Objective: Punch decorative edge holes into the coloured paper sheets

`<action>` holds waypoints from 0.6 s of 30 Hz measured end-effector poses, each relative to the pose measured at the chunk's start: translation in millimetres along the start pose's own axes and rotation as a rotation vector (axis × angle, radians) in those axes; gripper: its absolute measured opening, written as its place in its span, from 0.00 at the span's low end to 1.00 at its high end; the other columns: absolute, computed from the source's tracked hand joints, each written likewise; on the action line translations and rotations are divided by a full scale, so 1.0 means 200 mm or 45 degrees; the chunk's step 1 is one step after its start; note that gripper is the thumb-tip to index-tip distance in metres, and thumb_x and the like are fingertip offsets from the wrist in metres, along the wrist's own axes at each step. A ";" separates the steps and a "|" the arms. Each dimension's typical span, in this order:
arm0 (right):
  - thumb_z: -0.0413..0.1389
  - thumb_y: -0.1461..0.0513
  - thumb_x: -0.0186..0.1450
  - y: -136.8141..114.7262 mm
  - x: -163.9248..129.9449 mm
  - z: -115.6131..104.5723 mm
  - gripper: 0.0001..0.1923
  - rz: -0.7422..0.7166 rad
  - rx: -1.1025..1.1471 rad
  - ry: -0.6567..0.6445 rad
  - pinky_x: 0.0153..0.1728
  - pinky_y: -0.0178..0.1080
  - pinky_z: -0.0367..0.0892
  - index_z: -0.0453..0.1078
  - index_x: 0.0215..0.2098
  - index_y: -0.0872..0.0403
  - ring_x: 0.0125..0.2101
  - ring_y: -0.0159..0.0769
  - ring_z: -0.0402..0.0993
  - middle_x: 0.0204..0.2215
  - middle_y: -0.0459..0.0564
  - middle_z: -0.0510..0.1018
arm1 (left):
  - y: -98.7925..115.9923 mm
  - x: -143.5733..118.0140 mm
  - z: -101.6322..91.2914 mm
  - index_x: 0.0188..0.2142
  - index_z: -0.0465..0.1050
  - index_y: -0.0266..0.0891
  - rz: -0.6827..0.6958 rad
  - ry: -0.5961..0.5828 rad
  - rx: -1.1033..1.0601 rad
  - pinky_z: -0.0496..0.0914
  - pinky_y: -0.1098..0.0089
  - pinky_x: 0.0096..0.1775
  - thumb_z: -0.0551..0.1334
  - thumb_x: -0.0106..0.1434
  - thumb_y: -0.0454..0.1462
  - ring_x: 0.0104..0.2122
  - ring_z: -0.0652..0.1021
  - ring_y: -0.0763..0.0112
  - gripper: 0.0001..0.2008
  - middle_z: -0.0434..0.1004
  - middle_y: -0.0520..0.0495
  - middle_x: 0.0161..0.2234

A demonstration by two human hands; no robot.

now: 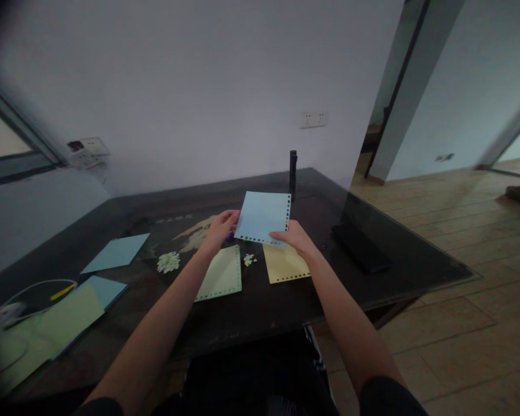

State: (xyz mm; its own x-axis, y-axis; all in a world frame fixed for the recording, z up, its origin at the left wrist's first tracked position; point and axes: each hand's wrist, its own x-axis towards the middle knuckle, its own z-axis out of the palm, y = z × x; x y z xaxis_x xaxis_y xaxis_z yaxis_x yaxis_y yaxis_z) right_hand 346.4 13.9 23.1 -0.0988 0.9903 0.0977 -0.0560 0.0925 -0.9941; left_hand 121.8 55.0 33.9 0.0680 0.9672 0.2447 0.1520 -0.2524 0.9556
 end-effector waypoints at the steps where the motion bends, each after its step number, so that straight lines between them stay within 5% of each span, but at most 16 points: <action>1: 0.67 0.64 0.45 0.00 0.00 0.00 0.16 0.023 -0.021 -0.037 0.40 0.47 0.72 0.75 0.33 0.58 0.30 0.39 0.77 0.31 0.52 0.81 | 0.00 0.00 0.00 0.38 0.73 0.35 0.023 0.013 0.054 0.70 0.72 0.32 0.61 0.57 0.43 0.32 0.77 0.70 0.15 0.78 0.45 0.33; 5: 0.67 0.62 0.46 0.02 0.01 -0.03 0.17 0.067 -0.029 -0.097 0.39 0.45 0.72 0.75 0.34 0.58 0.31 0.38 0.77 0.33 0.52 0.81 | -0.01 -0.02 0.03 0.31 0.73 0.34 0.092 0.038 0.158 0.68 0.72 0.31 0.63 0.54 0.38 0.28 0.76 0.71 0.08 0.77 0.48 0.28; 12: 0.63 0.59 0.51 0.04 0.07 -0.11 0.13 -0.029 -0.002 0.253 0.29 0.39 0.70 0.74 0.33 0.57 0.25 0.34 0.74 0.28 0.50 0.80 | 0.00 -0.06 0.06 0.38 0.68 0.37 0.134 0.065 0.214 0.67 0.73 0.31 0.63 0.54 0.36 0.25 0.74 0.74 0.11 0.74 0.54 0.23; 18: 0.62 0.59 0.49 0.01 0.07 -0.19 0.17 -0.161 -0.258 0.418 0.24 0.36 0.65 0.73 0.36 0.58 0.20 0.32 0.70 0.23 0.46 0.77 | 0.03 -0.13 0.13 0.37 0.61 0.40 0.220 0.021 0.358 0.66 0.73 0.34 0.59 0.58 0.33 0.26 0.74 0.74 0.08 0.71 0.57 0.22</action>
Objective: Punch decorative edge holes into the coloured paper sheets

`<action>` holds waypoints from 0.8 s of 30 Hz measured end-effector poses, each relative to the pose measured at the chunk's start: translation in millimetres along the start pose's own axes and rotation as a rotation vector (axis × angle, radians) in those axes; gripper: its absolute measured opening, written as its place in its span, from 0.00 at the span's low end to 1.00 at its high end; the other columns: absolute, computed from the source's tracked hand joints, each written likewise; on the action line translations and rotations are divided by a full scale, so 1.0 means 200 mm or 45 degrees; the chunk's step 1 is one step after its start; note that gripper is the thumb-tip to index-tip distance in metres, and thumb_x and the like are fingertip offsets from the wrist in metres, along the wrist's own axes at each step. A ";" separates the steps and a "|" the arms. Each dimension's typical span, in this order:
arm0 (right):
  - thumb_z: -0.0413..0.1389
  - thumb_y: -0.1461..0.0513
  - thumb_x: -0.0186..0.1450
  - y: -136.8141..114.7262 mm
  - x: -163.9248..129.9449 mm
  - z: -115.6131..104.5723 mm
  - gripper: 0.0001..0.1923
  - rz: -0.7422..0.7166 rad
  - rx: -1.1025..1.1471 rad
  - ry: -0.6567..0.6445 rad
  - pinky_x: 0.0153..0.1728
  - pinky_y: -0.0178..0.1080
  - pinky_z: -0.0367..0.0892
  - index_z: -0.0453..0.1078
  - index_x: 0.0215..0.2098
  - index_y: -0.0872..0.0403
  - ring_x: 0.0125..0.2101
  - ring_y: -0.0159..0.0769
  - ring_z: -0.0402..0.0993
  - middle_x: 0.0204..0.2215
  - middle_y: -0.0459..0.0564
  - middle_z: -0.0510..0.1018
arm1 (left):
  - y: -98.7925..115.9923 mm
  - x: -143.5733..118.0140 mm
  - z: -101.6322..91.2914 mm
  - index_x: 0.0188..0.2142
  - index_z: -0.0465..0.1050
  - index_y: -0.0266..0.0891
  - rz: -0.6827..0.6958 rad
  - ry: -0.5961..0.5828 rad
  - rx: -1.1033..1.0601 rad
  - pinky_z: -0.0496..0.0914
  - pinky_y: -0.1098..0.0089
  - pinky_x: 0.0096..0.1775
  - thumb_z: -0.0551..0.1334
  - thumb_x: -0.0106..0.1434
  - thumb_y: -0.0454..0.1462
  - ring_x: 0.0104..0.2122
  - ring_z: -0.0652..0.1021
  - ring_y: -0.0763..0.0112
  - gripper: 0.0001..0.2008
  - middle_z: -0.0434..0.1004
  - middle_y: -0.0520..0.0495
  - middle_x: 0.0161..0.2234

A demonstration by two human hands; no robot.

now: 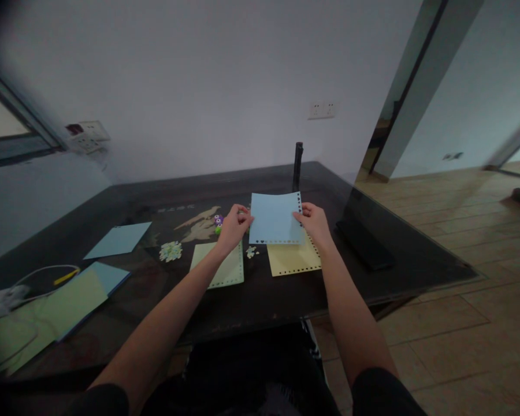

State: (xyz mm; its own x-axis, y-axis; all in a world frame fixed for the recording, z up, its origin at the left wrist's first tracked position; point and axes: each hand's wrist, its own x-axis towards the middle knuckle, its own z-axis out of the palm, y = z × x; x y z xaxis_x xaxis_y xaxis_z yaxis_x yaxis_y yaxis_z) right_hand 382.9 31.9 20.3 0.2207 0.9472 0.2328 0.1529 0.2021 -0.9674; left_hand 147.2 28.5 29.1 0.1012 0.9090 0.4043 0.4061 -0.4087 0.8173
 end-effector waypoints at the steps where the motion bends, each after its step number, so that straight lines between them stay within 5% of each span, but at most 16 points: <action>1: 0.62 0.59 0.49 -0.01 0.00 -0.02 0.19 -0.016 -0.071 0.016 0.22 0.35 0.64 0.72 0.39 0.58 0.19 0.31 0.68 0.22 0.45 0.76 | 0.00 -0.01 0.01 0.36 0.61 0.40 0.006 -0.024 0.053 0.66 0.72 0.34 0.60 0.58 0.32 0.26 0.74 0.74 0.08 0.71 0.57 0.22; 10: 0.61 0.66 0.50 0.00 -0.10 -0.19 0.30 -0.050 -0.868 -0.122 0.23 0.34 0.60 0.67 0.52 0.55 0.20 0.31 0.66 0.19 0.40 0.69 | 0.01 -0.16 0.17 0.36 0.63 0.40 -0.029 -0.445 0.462 0.66 0.70 0.32 0.59 0.58 0.32 0.29 0.76 0.68 0.07 0.75 0.51 0.26; 24: 0.60 0.65 0.53 0.18 -0.14 -0.20 0.23 -0.043 -1.092 -0.224 0.27 0.35 0.60 0.70 0.48 0.54 0.25 0.33 0.68 0.23 0.44 0.71 | 0.06 -0.23 0.22 0.43 0.64 0.42 -0.084 -0.591 0.830 0.68 0.64 0.36 0.58 0.59 0.37 0.34 0.77 0.58 0.11 0.77 0.43 0.35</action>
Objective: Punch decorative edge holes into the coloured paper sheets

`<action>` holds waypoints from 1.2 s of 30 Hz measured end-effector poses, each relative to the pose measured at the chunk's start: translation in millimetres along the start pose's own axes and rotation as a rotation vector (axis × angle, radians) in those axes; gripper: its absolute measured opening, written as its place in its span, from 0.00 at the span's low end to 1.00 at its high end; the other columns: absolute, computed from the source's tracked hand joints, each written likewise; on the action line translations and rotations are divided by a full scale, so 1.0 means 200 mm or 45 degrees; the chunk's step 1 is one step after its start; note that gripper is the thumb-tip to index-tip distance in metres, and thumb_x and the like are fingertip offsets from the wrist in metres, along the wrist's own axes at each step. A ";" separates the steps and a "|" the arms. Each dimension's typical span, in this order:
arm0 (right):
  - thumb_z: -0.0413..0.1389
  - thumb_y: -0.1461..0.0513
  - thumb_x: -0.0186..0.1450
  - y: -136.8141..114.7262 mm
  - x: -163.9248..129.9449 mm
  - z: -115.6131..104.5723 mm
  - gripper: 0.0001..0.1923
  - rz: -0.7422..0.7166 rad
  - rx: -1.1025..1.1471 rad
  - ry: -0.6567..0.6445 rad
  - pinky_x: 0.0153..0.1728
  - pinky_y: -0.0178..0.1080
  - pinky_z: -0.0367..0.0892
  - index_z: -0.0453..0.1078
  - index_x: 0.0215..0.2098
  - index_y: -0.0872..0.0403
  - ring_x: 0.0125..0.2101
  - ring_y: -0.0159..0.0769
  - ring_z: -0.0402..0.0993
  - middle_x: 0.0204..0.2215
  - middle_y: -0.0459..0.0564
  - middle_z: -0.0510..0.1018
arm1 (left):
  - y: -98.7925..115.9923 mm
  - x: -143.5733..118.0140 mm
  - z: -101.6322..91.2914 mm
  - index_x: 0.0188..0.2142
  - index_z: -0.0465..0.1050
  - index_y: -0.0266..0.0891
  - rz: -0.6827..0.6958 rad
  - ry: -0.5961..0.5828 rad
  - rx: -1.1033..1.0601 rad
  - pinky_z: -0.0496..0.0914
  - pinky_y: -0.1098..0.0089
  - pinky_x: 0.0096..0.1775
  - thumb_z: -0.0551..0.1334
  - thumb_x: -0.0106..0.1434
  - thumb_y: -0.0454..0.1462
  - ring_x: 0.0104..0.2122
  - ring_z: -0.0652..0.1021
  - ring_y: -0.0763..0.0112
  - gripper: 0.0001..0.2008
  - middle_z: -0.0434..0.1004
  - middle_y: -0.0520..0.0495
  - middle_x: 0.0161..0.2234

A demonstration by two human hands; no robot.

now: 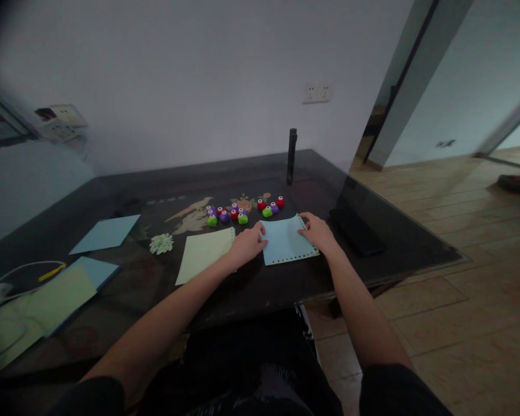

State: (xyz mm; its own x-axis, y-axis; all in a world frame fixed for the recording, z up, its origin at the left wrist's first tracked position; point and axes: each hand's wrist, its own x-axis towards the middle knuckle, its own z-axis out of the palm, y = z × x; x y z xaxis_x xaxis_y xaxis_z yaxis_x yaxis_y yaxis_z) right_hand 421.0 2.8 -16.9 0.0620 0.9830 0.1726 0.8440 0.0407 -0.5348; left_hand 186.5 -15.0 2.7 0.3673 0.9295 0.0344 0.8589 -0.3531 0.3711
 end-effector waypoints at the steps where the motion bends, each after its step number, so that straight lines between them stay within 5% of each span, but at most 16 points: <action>1: 0.60 0.65 0.53 0.00 0.00 0.00 0.23 0.004 -0.012 -0.001 0.27 0.35 0.59 0.70 0.48 0.53 0.25 0.33 0.68 0.23 0.44 0.71 | 0.00 0.00 0.00 0.43 0.64 0.42 0.002 0.002 0.014 0.68 0.64 0.36 0.58 0.60 0.37 0.34 0.77 0.58 0.11 0.77 0.43 0.35; 36: 0.60 0.63 0.56 -0.02 -0.02 -0.01 0.16 0.017 -0.057 0.046 0.33 0.36 0.64 0.72 0.44 0.54 0.31 0.34 0.70 0.34 0.49 0.76 | 0.04 -0.04 0.00 0.45 0.63 0.43 0.133 -0.053 0.218 0.69 0.64 0.41 0.52 0.65 0.40 0.39 0.77 0.62 0.10 0.77 0.45 0.39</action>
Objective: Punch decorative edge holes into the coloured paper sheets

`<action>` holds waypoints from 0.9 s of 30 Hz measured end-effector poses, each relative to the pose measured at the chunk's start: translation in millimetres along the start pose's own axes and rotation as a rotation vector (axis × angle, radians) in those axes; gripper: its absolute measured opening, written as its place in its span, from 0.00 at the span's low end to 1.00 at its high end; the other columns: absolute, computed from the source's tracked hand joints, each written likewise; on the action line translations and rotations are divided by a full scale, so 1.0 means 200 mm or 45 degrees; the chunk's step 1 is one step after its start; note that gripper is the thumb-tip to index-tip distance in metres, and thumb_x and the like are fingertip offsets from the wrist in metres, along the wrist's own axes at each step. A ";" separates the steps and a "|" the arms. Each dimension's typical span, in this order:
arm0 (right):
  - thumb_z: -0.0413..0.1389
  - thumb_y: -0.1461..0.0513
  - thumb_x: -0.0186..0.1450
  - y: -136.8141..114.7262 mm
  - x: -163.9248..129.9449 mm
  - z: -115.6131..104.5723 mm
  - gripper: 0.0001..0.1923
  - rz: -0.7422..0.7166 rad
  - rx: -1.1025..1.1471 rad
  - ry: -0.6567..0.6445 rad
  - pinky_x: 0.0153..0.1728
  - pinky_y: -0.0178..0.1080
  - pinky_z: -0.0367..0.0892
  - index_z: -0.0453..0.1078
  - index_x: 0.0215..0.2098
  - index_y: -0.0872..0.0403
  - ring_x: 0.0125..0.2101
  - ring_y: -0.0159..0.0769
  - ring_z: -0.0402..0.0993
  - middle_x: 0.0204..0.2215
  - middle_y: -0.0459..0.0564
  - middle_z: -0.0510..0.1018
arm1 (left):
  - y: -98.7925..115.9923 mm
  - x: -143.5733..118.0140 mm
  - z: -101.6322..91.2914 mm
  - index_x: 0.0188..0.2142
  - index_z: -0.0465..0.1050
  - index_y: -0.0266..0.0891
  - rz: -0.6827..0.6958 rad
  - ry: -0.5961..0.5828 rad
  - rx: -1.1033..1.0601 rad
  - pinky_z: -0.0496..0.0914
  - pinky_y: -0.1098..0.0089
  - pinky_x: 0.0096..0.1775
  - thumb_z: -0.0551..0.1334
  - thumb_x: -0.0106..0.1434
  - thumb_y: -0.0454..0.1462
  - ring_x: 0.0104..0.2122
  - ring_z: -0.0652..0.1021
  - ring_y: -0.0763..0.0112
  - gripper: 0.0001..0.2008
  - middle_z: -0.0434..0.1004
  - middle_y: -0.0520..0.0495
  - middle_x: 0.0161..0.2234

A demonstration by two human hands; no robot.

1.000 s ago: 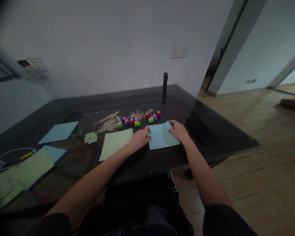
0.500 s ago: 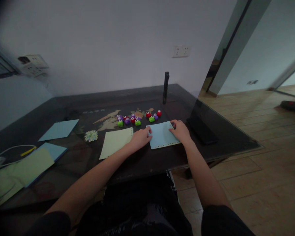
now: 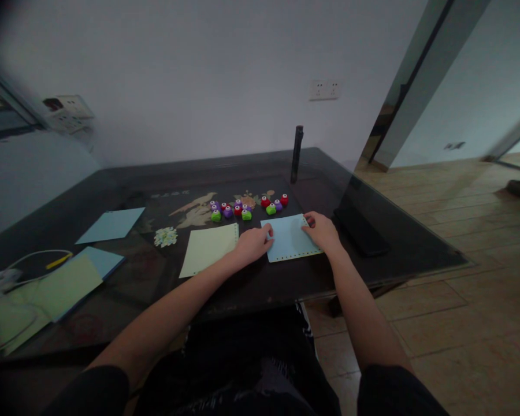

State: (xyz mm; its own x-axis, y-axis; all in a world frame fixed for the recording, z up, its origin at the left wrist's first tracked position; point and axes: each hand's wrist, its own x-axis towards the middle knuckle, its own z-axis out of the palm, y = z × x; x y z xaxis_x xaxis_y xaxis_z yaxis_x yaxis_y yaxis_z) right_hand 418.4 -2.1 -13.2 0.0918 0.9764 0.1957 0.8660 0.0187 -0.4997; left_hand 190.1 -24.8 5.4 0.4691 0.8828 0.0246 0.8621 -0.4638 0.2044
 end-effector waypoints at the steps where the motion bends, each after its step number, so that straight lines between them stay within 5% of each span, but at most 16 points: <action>1: 0.60 0.63 0.56 0.00 0.00 0.00 0.16 -0.001 -0.001 0.000 0.33 0.36 0.64 0.72 0.44 0.54 0.31 0.34 0.70 0.35 0.49 0.76 | 0.00 0.00 0.00 0.45 0.63 0.43 0.010 0.004 -0.003 0.69 0.63 0.41 0.52 0.65 0.40 0.39 0.77 0.62 0.10 0.77 0.45 0.39; 14: 0.58 0.63 0.57 0.02 0.01 0.02 0.15 -0.035 0.010 0.041 0.34 0.37 0.65 0.72 0.43 0.54 0.30 0.34 0.70 0.34 0.49 0.76 | 0.04 -0.03 0.01 0.41 0.66 0.41 0.206 0.135 -0.038 0.69 0.63 0.44 0.54 0.63 0.39 0.43 0.74 0.62 0.08 0.73 0.45 0.42; 22: 0.57 0.63 0.57 0.02 0.01 0.01 0.14 -0.032 0.021 0.036 0.34 0.37 0.65 0.72 0.43 0.54 0.30 0.34 0.70 0.33 0.49 0.76 | 0.10 -0.08 0.08 0.57 0.58 0.44 0.275 0.077 -0.111 0.57 0.40 0.55 0.61 0.56 0.52 0.62 0.53 0.46 0.32 0.51 0.39 0.63; 27: 0.57 0.63 0.57 0.02 0.01 0.01 0.14 -0.039 0.034 0.041 0.34 0.37 0.65 0.72 0.43 0.54 0.30 0.33 0.70 0.33 0.49 0.76 | 0.10 -0.08 0.08 0.58 0.57 0.41 0.326 0.045 -0.136 0.56 0.43 0.57 0.60 0.58 0.49 0.62 0.54 0.48 0.31 0.51 0.37 0.63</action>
State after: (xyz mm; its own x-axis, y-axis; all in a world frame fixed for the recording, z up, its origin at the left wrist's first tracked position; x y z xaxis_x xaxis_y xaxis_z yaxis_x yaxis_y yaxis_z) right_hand 420.9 -0.5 -16.8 0.0820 0.9678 0.2381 0.8551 0.0544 -0.5157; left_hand 202.1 -50.1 -6.3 0.6605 0.7407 0.1229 0.6901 -0.6634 0.2891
